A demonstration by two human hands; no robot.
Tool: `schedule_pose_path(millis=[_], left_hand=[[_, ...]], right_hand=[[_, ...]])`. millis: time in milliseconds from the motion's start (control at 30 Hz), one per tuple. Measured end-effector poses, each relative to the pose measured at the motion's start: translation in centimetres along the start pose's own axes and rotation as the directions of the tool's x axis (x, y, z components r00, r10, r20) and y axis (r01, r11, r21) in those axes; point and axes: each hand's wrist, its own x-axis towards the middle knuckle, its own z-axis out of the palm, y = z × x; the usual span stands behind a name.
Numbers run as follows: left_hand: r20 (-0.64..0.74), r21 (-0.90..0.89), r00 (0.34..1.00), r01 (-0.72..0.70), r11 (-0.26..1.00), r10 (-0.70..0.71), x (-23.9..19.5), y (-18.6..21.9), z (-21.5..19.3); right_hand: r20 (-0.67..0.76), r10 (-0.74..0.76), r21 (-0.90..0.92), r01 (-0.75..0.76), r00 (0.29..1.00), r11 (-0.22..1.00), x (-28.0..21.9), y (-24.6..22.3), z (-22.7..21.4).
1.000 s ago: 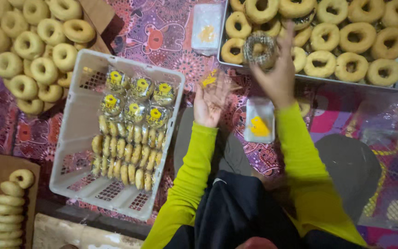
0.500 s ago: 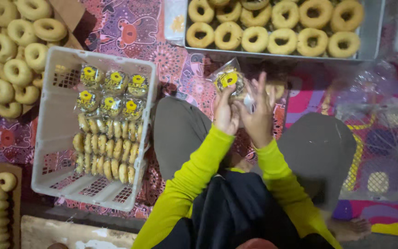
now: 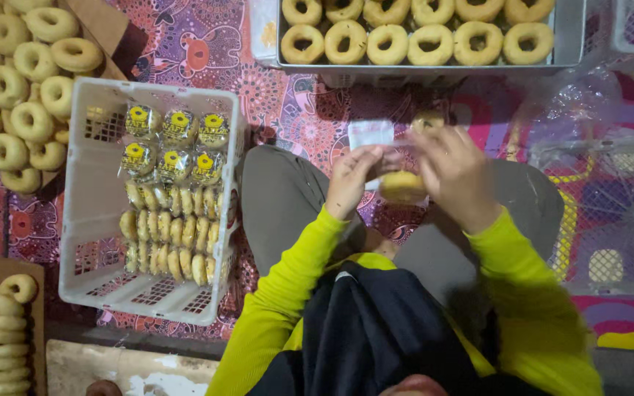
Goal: The person sits on the floor and packages donuts by placing them into small clear plastic bags. They seal the bags and place the packaged donuts into a white plastic basket. The person handles donuts from a metal tray and a cardboard box, packaging them one at a time.
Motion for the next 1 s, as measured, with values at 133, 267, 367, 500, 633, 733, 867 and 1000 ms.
schedule_pose_path(millis=[133, 267, 367, 500, 633, 733, 867, 1000], left_hand=[[0.203, 0.357, 0.968, 0.067, 0.932, -0.148, -4.5, 3.2, 2.6], [0.421, 0.832, 0.897, -0.323, 0.451, -0.133, -6.7, 5.8, 3.6], [0.639, 0.740, 0.759, -0.562, 0.371, -0.125, -5.6, 6.6, 2.3], [0.546, 0.444, 0.838, -0.272, 0.854, -0.017, -5.7, 6.0, 0.0], [0.146, 0.079, 0.975, -0.180, 0.980, 0.167, -8.7, 4.0, 0.1], [-0.296, 0.417, 0.880, -0.230, 0.879, 0.371, -10.3, 1.9, -1.2], [-0.212, 0.868, 0.601, -0.247, 0.431, 0.771, -9.9, 1.7, -9.0], [-0.559, 0.684, 0.619, -0.032, 0.729, 0.552, -13.5, 1.8, -14.0]], right_hand=[[0.256, -0.321, -0.080, 0.351, 0.912, 0.933, 0.3, -1.5, -3.9], [0.410, -0.164, -0.262, 0.289, 0.897, 0.921, 1.1, 0.6, -4.6], [0.471, -0.278, 0.090, 0.269, 0.837, 0.959, -0.5, 1.8, -1.5], [0.703, -0.240, 0.654, -0.477, 0.669, 0.587, -6.9, -0.9, 5.0], [0.574, 0.322, 0.819, -0.521, 0.753, -0.242, -9.0, -7.7, 8.5], [0.558, 0.330, 0.758, -0.306, 0.761, -0.576, -6.2, -8.7, 10.9], [0.491, 0.371, 0.844, -0.535, 0.789, 0.021, -2.8, -5.6, 16.2], [0.371, 0.309, 0.841, -0.458, 0.876, 0.287, -3.8, -7.1, 21.6]])
